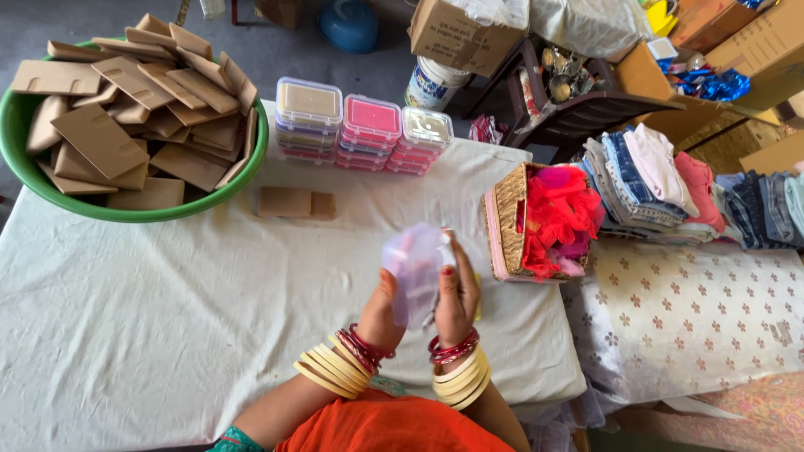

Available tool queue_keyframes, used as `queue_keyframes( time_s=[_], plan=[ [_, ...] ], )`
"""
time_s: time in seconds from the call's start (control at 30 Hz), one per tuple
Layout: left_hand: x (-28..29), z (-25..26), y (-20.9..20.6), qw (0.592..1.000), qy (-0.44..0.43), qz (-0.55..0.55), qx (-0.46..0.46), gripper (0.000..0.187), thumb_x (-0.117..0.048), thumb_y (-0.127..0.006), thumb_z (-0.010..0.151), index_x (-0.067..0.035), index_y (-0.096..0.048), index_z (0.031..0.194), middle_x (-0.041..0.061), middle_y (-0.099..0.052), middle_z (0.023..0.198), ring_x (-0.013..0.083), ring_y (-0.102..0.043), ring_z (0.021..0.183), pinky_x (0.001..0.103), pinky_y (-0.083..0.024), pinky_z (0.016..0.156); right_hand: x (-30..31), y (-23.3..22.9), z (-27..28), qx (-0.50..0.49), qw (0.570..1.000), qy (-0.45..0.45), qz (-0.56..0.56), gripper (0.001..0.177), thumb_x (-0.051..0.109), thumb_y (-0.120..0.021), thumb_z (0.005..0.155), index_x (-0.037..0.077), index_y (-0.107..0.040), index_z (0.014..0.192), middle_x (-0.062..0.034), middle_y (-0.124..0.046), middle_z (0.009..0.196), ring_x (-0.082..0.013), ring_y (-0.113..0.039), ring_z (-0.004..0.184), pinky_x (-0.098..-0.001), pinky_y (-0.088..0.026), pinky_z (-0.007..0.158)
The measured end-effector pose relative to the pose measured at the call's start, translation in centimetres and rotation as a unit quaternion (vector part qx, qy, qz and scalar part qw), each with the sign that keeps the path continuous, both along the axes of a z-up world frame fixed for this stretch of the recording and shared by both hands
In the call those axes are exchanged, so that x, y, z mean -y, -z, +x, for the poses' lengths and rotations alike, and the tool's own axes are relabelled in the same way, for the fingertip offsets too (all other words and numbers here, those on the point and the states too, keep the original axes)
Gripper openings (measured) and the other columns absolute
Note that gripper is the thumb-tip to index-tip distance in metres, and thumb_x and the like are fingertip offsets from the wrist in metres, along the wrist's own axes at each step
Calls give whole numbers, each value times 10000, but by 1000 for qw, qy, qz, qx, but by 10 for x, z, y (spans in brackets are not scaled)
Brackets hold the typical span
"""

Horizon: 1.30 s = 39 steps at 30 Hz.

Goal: Wrapping bars of soap in pink paper and preparing small plastic containers.

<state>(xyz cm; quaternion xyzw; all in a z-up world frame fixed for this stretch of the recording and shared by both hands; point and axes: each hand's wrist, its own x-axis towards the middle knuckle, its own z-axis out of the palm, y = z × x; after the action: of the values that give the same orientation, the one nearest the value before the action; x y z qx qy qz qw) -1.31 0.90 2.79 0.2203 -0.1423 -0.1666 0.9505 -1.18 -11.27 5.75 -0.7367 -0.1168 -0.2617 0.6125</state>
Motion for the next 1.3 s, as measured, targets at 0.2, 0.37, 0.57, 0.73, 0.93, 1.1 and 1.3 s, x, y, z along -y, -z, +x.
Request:
queue_keyframes(
  time_s=[0.2, 0.37, 0.57, 0.73, 0.93, 1.1, 1.3],
  plan=[
    [13, 10, 38, 983, -27, -143, -115, 880, -726, -389, 960, -128, -234, 1587, 154, -467, 1480, 314, -503, 1337, 465, -430, 1129, -26, 9, -22, 185, 932, 45, -309, 433, 327, -407, 1097, 99, -647, 1376, -94, -606, 1487, -303, -533, 1456, -484, -331, 1274],
    [35, 12, 114, 979, -163, 79, 88, 679, -502, -447, 1085, -48, -297, 1568, 140, -470, 1519, 274, -492, 1378, 401, -430, 1150, -36, -38, -28, 143, 914, -51, -375, 442, 286, -427, 1109, 40, -625, 1417, -166, -525, 1555, -406, -421, 1501, -495, -306, 1269],
    [24, -13, 60, 964, -96, 222, 111, 623, -435, -460, 1092, -45, -386, 1572, 105, -566, 1432, 194, -550, 1283, 326, -470, 1077, -14, -52, -2, 104, 955, 33, -276, 308, 267, -520, 1070, 39, -714, 1145, -150, -680, 1199, -320, -627, 1158, -432, -473, 1037],
    [4, -11, 44, 970, 23, 232, 72, 713, -515, -500, 1051, -77, -385, 1602, 133, -602, 1349, 197, -578, 1170, 338, -490, 993, 57, 13, 54, -1, 996, 39, -75, 306, 294, -572, 1013, 50, -711, 891, -44, -709, 825, -138, -641, 682, -289, -534, 613],
    [-11, 0, 21, 967, 129, 169, -138, 866, -776, -385, 855, -280, -384, 1566, 172, -626, 1353, 323, -634, 1160, 541, -492, 959, 119, 70, 75, 35, 957, 178, 225, 582, 339, -607, 1195, 49, -452, 715, -14, -505, 773, -109, -437, 696, -331, -496, 753],
    [9, 2, 36, 943, 122, 163, -264, 796, -759, -407, 849, -313, -426, 1508, 162, -633, 1324, 346, -640, 1155, 594, -494, 967, 36, 19, 36, 15, 979, -72, 190, 536, 322, -619, 1011, 46, -442, 1435, -65, -545, 1303, -187, -509, 1250, -361, -394, 1123],
    [0, 16, 66, 981, 23, 16, -192, 629, -648, -446, 1029, -140, -547, 1385, 64, -662, 1211, 243, -658, 1096, 464, -527, 928, 6, -1, -23, 63, 951, -55, -298, 272, 228, -594, 1022, 129, -726, 1238, -98, -630, 1203, -243, -580, 1122, -361, -490, 1009]
  ],
)
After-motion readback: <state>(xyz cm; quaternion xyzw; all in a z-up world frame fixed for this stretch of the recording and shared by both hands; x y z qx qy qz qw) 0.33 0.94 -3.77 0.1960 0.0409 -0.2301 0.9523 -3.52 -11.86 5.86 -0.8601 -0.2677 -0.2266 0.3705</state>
